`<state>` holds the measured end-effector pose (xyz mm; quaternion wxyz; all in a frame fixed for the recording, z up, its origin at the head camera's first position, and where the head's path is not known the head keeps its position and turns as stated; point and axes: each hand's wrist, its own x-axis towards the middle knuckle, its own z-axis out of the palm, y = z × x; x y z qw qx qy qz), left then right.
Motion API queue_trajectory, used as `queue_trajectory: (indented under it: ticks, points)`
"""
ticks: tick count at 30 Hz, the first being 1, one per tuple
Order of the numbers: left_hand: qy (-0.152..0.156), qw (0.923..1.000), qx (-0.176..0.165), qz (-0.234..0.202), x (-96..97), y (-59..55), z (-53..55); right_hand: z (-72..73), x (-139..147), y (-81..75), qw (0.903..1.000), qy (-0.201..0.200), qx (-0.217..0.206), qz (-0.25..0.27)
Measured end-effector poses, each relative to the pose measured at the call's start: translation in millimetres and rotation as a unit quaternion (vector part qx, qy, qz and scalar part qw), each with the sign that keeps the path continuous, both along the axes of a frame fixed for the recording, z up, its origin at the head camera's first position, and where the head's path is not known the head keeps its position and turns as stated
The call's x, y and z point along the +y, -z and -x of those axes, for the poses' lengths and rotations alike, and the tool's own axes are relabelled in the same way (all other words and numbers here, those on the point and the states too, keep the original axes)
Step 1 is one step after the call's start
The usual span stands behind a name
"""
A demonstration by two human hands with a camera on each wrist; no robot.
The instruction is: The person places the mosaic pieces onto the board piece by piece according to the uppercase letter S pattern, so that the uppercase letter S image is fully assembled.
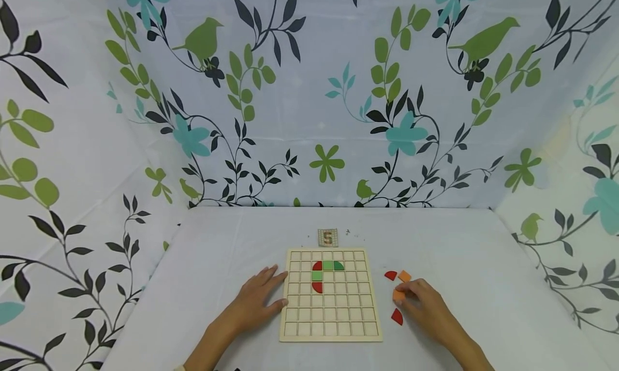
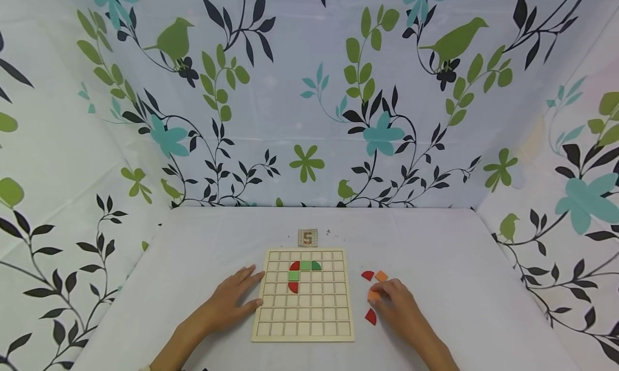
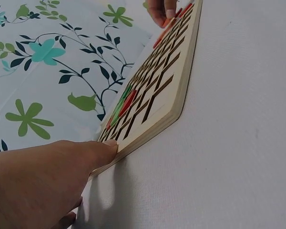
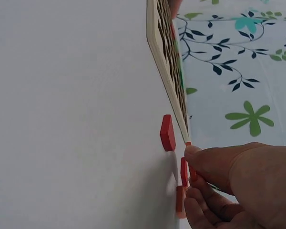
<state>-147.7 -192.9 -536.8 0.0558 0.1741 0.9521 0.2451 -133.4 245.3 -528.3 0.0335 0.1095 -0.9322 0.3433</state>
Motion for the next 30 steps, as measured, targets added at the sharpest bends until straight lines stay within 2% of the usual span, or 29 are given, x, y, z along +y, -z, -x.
queue_trajectory:
  ticks: [5,9,17,20,26,30]
  points:
    - [-0.002,1.0,-0.002,0.005,0.0,1.0,1.3,15.7,-19.0,-3.8,0.9991,-0.007,-0.042,0.007]
    - [-0.002,1.0,0.001,0.006,0.3,1.3,1.8,26.3,-38.0,-6.0,0.999,-0.02,-0.039,-0.001]
    - [-0.005,0.9999,0.004,0.01,0.5,0.2,1.5,41.5,-78.8,-11.9,0.9963,-0.053,-0.06,0.031]
    - [-0.008,0.9999,0.0,0.01,0.7,-0.1,1.0,44.6,-93.8,-11.9,0.9945,-0.081,-0.059,0.03]
    - [-0.011,0.9999,0.001,0.006,0.1,-0.2,0.9,48.8,-120.0,-7.8,0.9882,-0.15,-0.024,0.023]
    - [-0.012,0.9999,-0.001,0.009,-0.2,2.5,1.2,49.2,-129.5,-2.4,0.9845,-0.172,-0.026,0.022]
